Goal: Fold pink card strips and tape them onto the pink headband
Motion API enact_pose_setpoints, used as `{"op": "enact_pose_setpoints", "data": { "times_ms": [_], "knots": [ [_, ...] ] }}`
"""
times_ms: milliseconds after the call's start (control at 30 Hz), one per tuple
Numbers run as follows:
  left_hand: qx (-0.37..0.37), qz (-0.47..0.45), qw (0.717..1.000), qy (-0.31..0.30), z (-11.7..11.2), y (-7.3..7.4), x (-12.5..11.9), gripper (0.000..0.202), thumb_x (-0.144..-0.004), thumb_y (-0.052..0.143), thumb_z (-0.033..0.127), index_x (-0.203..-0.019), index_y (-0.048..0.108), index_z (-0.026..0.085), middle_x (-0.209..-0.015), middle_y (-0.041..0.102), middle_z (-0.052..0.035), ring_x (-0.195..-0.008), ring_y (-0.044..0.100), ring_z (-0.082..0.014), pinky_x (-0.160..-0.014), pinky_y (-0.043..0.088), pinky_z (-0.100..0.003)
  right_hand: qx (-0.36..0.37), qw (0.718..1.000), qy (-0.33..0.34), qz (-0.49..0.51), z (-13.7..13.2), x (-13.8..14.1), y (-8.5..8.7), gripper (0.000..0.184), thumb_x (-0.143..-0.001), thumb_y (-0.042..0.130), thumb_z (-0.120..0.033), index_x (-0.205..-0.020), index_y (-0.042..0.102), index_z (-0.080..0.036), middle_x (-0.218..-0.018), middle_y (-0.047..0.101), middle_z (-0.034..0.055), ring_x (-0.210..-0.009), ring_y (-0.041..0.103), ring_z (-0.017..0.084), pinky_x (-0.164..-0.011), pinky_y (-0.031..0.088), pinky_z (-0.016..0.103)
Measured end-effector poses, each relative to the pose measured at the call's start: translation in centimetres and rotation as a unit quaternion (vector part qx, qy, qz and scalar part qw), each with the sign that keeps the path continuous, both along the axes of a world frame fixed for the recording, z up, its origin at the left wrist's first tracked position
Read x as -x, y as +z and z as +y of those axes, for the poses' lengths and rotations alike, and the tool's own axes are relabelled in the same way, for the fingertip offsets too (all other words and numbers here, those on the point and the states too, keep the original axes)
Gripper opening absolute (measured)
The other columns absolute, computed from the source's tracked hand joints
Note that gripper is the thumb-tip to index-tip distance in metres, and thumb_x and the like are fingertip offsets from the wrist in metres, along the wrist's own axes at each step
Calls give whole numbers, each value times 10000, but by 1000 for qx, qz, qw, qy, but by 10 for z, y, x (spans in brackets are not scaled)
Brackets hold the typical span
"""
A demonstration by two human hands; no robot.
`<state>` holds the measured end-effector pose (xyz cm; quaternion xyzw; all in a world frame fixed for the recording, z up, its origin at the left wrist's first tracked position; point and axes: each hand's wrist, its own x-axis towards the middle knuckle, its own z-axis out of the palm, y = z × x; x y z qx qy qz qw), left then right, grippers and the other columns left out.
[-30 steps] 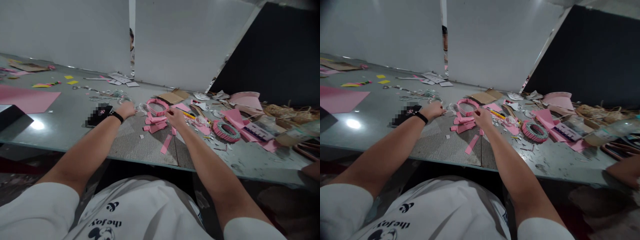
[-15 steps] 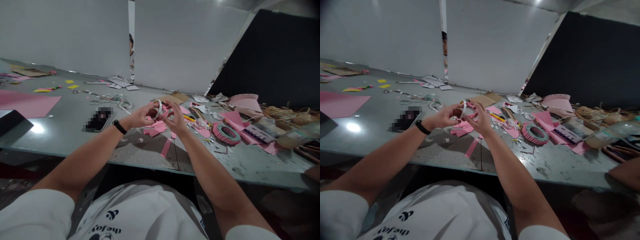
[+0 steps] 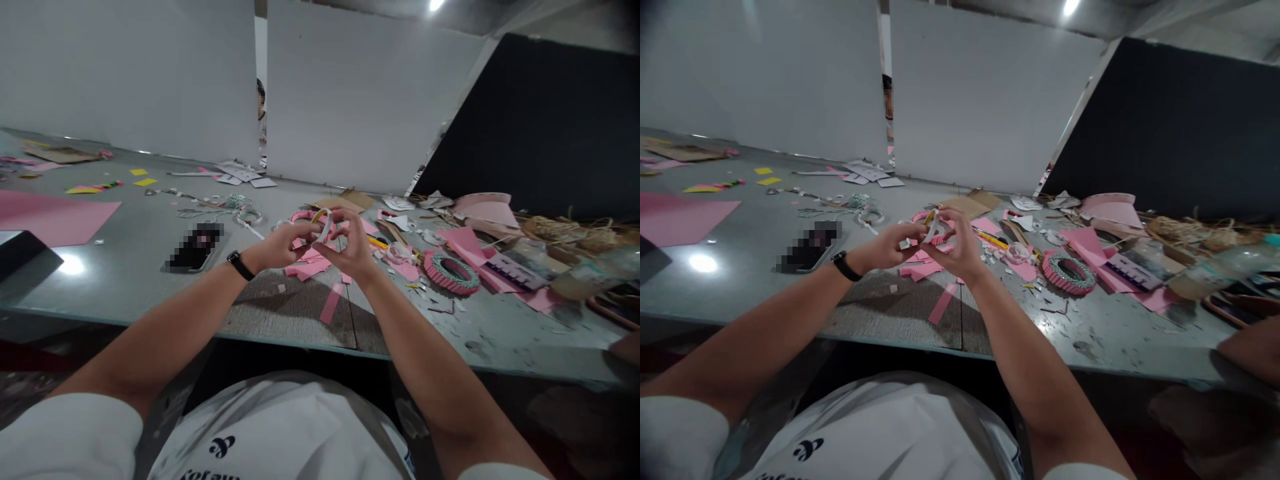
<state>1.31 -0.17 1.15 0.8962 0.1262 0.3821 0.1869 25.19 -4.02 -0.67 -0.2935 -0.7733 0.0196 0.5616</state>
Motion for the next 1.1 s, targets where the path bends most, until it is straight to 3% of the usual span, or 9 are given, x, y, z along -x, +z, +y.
{"op": "enact_pose_setpoints", "data": {
  "times_ms": [133, 300, 367, 433, 500, 667, 800, 933, 1100],
  "knots": [
    [-97, -6, 995, 15, -4, 7, 1, 155, -913, 589, 115, -988, 677, 217, -894, 714, -33, -815, 627, -170, -787, 552, -296, 10, 1000, -19, -10, -2, 3, 1, 839, -938, 876, -668, -1626, 506, -362, -1627, 610, 178, -1454, 647, 380, -913, 725, 508],
    [-95, -7, 995, 33, -5, 8, 0, 41, -961, 635, 206, -990, 655, 226, -890, 700, -32, -809, 617, -179, -755, 550, -293, -8, 999, -25, -21, -3, 6, 1, 760, -1010, 807, -661, -1645, 536, -344, -1656, 619, 179, -1460, 669, 367, -899, 744, 485],
    [-87, -4, 995, 42, -5, 8, -1, 52, -985, 679, 259, -1022, 665, 226, -894, 723, -27, -848, 661, -186, -910, 606, -348, 7, 999, -33, -21, -3, 7, 1, 757, -1036, 778, -648, -1678, 522, -341, -1678, 613, 179, -1437, 692, 359, -897, 752, 480],
    [-84, -7, 995, 56, -6, 8, -1, 63, -1007, 691, 281, -1025, 670, 225, -865, 735, -10, -855, 693, -184, -1152, 570, -450, 16, 998, -50, -20, -3, 8, 0, 736, -1040, 784, -619, -1680, 543, -346, -1686, 615, 172, -1443, 693, 363, -896, 761, 486],
    [-78, -10, 994, 73, -7, 9, -3, 72, -1034, 674, 291, -1029, 684, 219, -861, 754, -16, -862, 715, -189, -1216, 532, -482, 10, 997, -71, -21, -3, 9, 0, 652, -1036, 809, -560, -1625, 618, -356, -1656, 647, 159, -1467, 681, 377, -907, 764, 510],
    [-17, 5, 992, 123, -6, 6, -7, 176, -1052, 648, 267, -1166, 757, 187, -1010, 841, -93, -895, 751, -214, -879, 591, -341, -26, 992, -125, 5, -5, 11, 3, 297, -1029, 798, -441, -1296, 804, -310, -1383, 775, 157, -1263, 765, 355, -759, 757, 470],
    [12, -25, 990, 140, -5, 2, -11, 280, -1033, 623, 244, -1251, 785, 177, -1188, 867, -124, -995, 784, -221, -898, 601, -331, -42, 988, -143, 37, -6, 13, 6, 204, -1044, 740, -437, -1151, 802, -275, -1268, 788, 159, -1102, 788, 308, -636, 707, 394],
    [29, -74, 984, 159, -5, 0, -13, 326, -1094, 614, 407, -1166, 823, 167, -1154, 873, -123, -857, 745, -186, -787, 575, -308, -53, 983, -172, 43, -5, 12, 5, 219, -1063, 653, -390, -1140, 803, -250, -1212, 799, 172, -1019, 786, 289, -620, 683, 380],
    [-6, -69, 972, 226, -6, 2, -11, 235, -1056, 719, 386, -974, 839, 202, -908, 840, -62, -759, 681, -172, -758, 527, -312, 1, 979, -199, 46, -1, 9, 1, 356, -1022, 640, -377, -1322, 761, -228, -1277, 794, 190, -1097, 773, 327, -699, 704, 423]
  ]
}}
